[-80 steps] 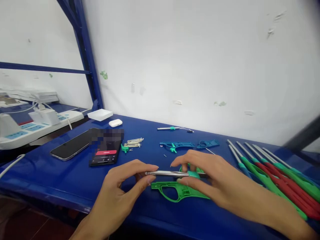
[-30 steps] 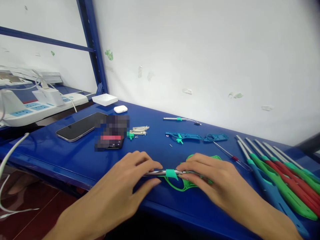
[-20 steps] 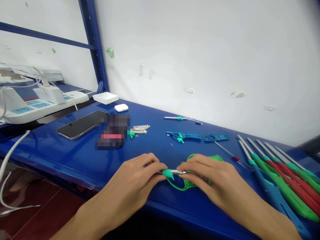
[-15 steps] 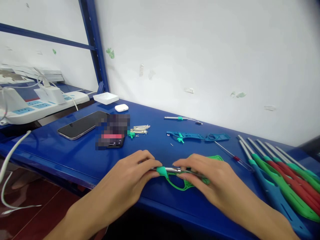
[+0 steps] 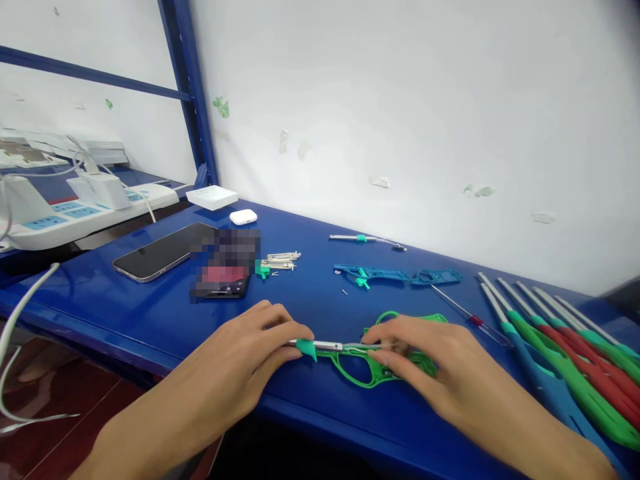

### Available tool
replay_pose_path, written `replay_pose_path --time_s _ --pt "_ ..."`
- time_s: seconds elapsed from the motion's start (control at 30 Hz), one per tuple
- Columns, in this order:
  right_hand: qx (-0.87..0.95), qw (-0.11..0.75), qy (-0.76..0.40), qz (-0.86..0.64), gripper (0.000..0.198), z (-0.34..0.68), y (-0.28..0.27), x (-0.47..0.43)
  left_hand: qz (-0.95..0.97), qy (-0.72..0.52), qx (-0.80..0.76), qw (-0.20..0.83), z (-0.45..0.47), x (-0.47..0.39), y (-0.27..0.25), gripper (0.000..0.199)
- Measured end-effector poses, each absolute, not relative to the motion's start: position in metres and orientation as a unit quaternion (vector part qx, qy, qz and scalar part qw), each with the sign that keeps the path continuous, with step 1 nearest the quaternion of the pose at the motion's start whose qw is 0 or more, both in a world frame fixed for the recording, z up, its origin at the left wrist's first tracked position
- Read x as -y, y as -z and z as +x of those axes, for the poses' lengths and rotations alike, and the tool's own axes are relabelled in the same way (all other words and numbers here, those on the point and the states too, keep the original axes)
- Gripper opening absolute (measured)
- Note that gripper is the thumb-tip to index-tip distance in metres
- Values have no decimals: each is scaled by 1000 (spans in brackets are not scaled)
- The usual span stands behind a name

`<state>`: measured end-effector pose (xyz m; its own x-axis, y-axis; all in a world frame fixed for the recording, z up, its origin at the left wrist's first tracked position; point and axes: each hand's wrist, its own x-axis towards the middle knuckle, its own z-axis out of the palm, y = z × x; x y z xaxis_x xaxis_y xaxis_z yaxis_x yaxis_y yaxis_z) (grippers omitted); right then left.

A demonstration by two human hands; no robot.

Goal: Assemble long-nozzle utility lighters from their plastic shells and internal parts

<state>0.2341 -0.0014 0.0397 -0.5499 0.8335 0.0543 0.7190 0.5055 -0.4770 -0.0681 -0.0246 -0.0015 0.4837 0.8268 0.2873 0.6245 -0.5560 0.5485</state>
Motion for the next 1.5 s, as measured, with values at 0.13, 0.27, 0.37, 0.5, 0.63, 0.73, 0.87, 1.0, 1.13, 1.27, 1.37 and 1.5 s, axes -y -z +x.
replay_pose_path --time_s 0.13,0.27,0.37,0.5,0.63,0.73,0.87,1.0,1.13,1.27,1.37,1.5 --pt "859 139 -202 -449 17 231 -39 -1 843 -258 -436 179 -68 23 5 29" --pt "869 137 -185 -438 23 234 -37 2 841 -258 -444 171 -69 24 6 27" --pt "870 156 -144 -444 18 241 -35 7 841 -255 -447 167 -70 26 5 28" --pt "869 206 -72 -445 25 253 -32 13 848 -237 -450 151 -71 27 3 32" --pt "868 236 -60 -432 21 260 -30 15 847 -226 -461 139 -71 29 2 30" --pt "864 251 -76 -429 23 261 -28 15 848 -223 -468 107 -67 32 1 29" --pt "858 261 -103 -431 17 260 -25 18 864 -244 -433 78 -53 35 -1 36" --pt "848 265 -117 -445 13 262 -21 20 885 -285 -363 69 -41 32 4 28" --pt "844 279 -120 -443 9 264 -17 22 884 -305 -347 67 -39 27 10 34" --pt "835 293 -127 -448 8 265 -13 22 878 -320 -345 86 -41 28 12 32" --pt "830 302 -134 -449 9 264 -11 23 876 -325 -344 93 -42 29 12 32" --pt "826 302 -139 -454 11 261 -11 24 873 -326 -344 111 -41 28 11 28"
